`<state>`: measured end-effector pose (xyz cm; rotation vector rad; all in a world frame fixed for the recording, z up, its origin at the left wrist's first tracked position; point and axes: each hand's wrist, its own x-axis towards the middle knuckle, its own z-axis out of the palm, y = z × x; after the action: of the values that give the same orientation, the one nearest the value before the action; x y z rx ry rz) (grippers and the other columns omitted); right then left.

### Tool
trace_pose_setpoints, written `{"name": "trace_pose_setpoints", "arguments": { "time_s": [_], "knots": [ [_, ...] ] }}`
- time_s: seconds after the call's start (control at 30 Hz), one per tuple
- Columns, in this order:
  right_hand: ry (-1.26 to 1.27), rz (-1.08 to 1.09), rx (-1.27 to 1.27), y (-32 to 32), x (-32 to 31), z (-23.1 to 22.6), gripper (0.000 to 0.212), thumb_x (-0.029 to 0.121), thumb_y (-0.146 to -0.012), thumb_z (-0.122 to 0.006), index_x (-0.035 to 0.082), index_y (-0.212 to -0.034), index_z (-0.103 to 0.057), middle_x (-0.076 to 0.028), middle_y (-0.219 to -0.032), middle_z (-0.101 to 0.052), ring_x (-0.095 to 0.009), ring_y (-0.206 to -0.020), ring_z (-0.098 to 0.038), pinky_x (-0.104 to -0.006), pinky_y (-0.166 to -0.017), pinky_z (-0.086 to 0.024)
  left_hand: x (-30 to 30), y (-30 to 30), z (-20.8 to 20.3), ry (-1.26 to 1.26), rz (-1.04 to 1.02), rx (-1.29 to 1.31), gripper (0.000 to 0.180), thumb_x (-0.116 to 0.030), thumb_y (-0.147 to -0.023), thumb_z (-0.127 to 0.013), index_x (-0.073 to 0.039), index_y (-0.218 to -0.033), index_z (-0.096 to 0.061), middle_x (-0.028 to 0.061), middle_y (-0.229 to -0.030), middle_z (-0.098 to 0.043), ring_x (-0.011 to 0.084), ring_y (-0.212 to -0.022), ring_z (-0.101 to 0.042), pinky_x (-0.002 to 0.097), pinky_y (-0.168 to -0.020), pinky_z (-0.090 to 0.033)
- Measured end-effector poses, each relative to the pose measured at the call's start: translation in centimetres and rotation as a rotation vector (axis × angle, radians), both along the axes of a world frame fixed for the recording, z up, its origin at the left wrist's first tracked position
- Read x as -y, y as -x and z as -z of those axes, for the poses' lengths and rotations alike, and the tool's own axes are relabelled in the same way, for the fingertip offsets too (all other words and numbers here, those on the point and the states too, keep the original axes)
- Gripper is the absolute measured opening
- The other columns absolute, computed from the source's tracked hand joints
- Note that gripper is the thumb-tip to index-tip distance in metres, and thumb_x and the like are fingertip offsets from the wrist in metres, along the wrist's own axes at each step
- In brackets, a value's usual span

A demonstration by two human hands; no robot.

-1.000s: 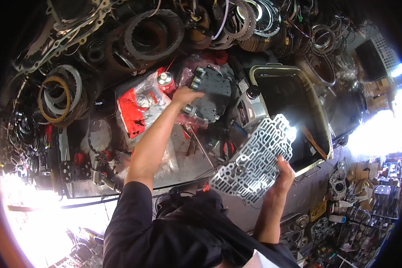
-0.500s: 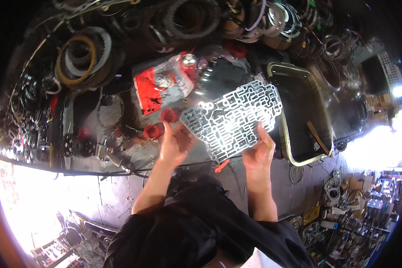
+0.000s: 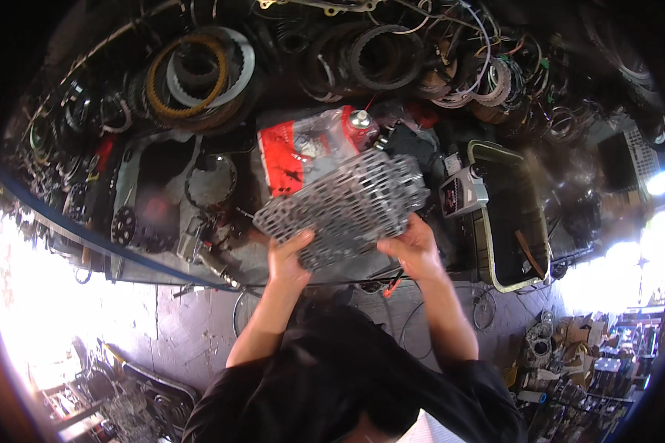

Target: The person cleans a red plastic part in a tray, then places a gasket onto a transmission valve body. They open a plastic bag, remove a metal plate, and align it on the valve body. Using a socket wrench, they tighten bolts to secure the plate. Finally, they flip the assembly and place another gasket on the opposite side.

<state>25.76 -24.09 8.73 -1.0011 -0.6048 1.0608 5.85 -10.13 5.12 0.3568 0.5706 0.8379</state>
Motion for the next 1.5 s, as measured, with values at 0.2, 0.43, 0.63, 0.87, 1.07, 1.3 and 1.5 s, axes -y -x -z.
{"name": "trace_pose_setpoints", "arguments": {
  "time_s": [0.2,0.43,0.63,0.87,1.07,1.3,1.5],
  "knots": [
    [0.422,0.193,0.486,-20.5,-9.2,7.8,0.026,0.006,-0.094,-0.072,0.002,-0.120,-0.071,-0.006,-0.098,-0.076,-0.012,-0.078,-0.068,-0.0277,-0.071,-0.056,-1.1,4.2,5.9,0.137,-0.127,-0.114,0.050,-0.001,-0.080,-0.066,0.003,-0.129,-0.060,0.0148,-0.114,-0.072,0.0315,-0.100,-0.071,0.0465,-0.088,-0.059],
    [0.958,0.547,1.506,-41.2,-23.2,20.9,0.053,0.021,-0.083,-0.071,0.010,-0.134,-0.062,-0.024,-0.120,-0.070,-0.042,-0.108,-0.068,-0.0496,-0.097,-0.054,1.7,7.8,7.5,-0.022,-0.258,-0.199,0.069,-0.016,-0.071,-0.071,0.007,-0.135,-0.056,0.0202,-0.123,-0.069,0.0392,-0.111,-0.068,0.0505,-0.102,-0.055],
    [1.027,0.132,1.631,-46.4,-26.2,21.8,0.072,0.029,-0.077,-0.077,0.011,-0.143,-0.052,-0.024,-0.136,-0.063,-0.041,-0.126,-0.060,-0.0475,-0.104,-0.051,2.9,9.9,6.6,0.090,-0.308,-0.270,0.079,-0.015,-0.066,-0.071,0.003,-0.141,-0.053,0.0214,-0.128,-0.067,0.0407,-0.112,-0.068,0.0524,-0.101,-0.056],
    [0.605,0.565,1.824,-34.8,-20.0,16.0,0.032,0.016,-0.088,-0.071,0.009,-0.116,-0.058,-0.016,-0.100,-0.070,-0.042,-0.092,-0.069,-0.0519,-0.078,-0.057,0.0,10.4,5.3,0.116,-0.324,-0.297,0.074,-0.015,-0.068,-0.071,0.005,-0.137,-0.054,0.0194,-0.123,-0.068,0.0394,-0.109,-0.068,0.0518,-0.099,-0.057],
    [0.075,0.454,1.648,-16.2,-11.1,10.9,0.023,-0.005,-0.084,-0.071,0.005,-0.105,-0.066,-0.015,-0.091,-0.066,-0.032,-0.077,-0.068,-0.0402,-0.066,-0.057,-3.8,12.7,5.1,-0.008,-0.292,-0.240,0.066,-0.020,-0.081,-0.068,0.006,-0.139,-0.053,0.0212,-0.132,-0.065,0.0391,-0.115,-0.067,0.0524,-0.099,-0.056],
    [0.094,-0.209,1.689,-0.4,-6.5,11.2,0.018,0.003,-0.079,-0.068,0.005,-0.096,-0.062,-0.012,-0.089,-0.065,-0.031,-0.081,-0.067,-0.0406,-0.071,-0.059,-6.5,16.2,3.6,-0.104,-0.297,-0.055,0.042,-0.016,-0.095,-0.059,0.004,-0.132,-0.059,0.0188,-0.125,-0.070,0.0345,-0.108,-0.071,0.0504,-0.096,-0.058],
    [0.397,-0.443,1.742,2.3,-6.7,15.7,0.013,0.006,-0.085,-0.063,0.004,-0.098,-0.064,-0.014,-0.093,-0.069,-0.032,-0.087,-0.071,-0.0410,-0.073,-0.060,-7.4,17.0,1.5,-0.101,-0.292,-0.071,0.041,-0.018,-0.095,-0.061,0.006,-0.128,-0.061,0.0189,-0.119,-0.072,0.0336,-0.104,-0.072,0.0482,-0.093,-0.059]
  ]
}}
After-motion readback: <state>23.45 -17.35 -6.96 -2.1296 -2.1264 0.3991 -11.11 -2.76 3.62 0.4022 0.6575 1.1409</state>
